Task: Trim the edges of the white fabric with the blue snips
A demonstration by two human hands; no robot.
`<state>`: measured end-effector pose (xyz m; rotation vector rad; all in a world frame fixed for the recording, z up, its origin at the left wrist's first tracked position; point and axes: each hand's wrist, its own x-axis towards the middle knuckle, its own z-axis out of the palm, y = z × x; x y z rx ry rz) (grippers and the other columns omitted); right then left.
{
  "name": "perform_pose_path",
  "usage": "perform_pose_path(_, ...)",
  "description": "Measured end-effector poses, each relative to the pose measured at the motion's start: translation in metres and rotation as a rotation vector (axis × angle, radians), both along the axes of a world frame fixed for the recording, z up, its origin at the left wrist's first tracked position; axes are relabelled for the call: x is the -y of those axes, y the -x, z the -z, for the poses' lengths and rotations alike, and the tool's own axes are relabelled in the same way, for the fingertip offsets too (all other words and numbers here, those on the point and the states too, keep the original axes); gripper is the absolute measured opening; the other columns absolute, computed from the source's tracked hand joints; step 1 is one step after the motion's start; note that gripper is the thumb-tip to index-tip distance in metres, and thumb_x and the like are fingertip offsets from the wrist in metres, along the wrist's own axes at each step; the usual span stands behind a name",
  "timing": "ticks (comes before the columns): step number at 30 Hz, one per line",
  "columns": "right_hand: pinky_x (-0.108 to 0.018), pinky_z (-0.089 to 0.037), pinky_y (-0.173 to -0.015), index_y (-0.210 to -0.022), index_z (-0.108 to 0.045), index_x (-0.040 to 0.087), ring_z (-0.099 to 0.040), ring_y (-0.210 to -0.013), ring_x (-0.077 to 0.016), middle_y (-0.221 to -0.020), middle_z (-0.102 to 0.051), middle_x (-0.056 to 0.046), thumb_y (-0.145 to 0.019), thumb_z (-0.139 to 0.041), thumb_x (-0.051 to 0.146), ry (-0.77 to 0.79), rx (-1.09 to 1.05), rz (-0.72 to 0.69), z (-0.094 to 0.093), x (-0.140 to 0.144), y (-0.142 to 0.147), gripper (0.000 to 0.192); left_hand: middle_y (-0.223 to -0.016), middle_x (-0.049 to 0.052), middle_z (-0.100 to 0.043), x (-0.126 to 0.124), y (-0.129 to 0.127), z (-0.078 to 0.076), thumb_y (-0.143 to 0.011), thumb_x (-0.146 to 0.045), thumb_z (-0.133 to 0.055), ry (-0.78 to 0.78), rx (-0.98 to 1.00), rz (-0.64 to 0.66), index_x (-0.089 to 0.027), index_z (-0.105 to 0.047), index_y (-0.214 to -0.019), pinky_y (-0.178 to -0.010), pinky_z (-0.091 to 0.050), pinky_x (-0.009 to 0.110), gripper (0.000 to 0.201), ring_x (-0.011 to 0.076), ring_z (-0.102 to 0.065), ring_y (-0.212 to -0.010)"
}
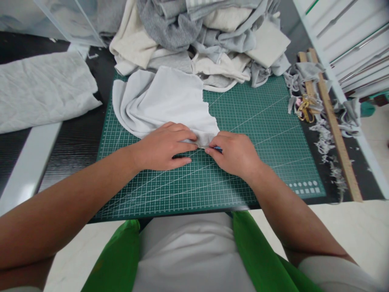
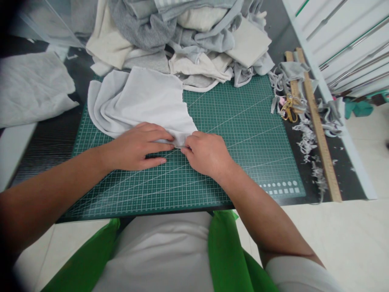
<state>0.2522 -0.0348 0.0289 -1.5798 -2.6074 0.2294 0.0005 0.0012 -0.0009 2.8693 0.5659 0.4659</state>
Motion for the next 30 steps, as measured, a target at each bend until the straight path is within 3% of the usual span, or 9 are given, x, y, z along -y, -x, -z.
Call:
perform_pose_path(7, -0.033, -0.045, -0.074, -0.083, -0.075, 0.02, -0.069, -0.08, -0.0209, -0.086, -0.075, -0.004, -0.09, -0.07, 0.032, 0.022, -0.165, 0.017, 0.0032, -0.0031, -0.0042, 0.015, -0.135, 0.009, -0.067, 0.0003, 0.0, 0.0, -0.097, -0.04, -0.063, 0.013, 0.009, 0.0, -0.021, -0.07, -0.124, -0.104, -0.048, 0.048, 0.033, 0.0309, -0.06, -0.125)
perform_pose_path(20, -0.034, -0.047, -0.074, -0.093, -0.075, 0.019, -0.069, -0.082, -0.0221, -0.093, -0.076, -0.006, -0.092, -0.068, 0.038, 0.013, -0.112, 0.0, 0.0046, 0.002, -0.0008, 0.02, -0.128, 0.012, -0.07, -0.0006, 0.0003, 0.0005, -0.096, -0.037, -0.064, 0.011, 0.064, 0.014, -0.016, -0.071, -0.114, -0.101, -0.051, 0.049, 0.029, 0.0311, -0.064, -0.121)
perform_pose_path(30, -0.033, -0.046, -0.074, -0.09, -0.075, 0.02, -0.069, -0.082, -0.0209, -0.091, -0.077, -0.005, -0.094, -0.066, 0.036, 0.037, -0.122, 0.002, 0.0049, 0.0014, -0.0008, 0.019, -0.128, 0.012, -0.07, -0.0008, 0.0006, 0.0005, -0.095, -0.036, -0.066, 0.017, 0.069, 0.017, -0.015, -0.073, -0.112, -0.1, -0.052, 0.05, 0.028, 0.0321, -0.064, -0.12)
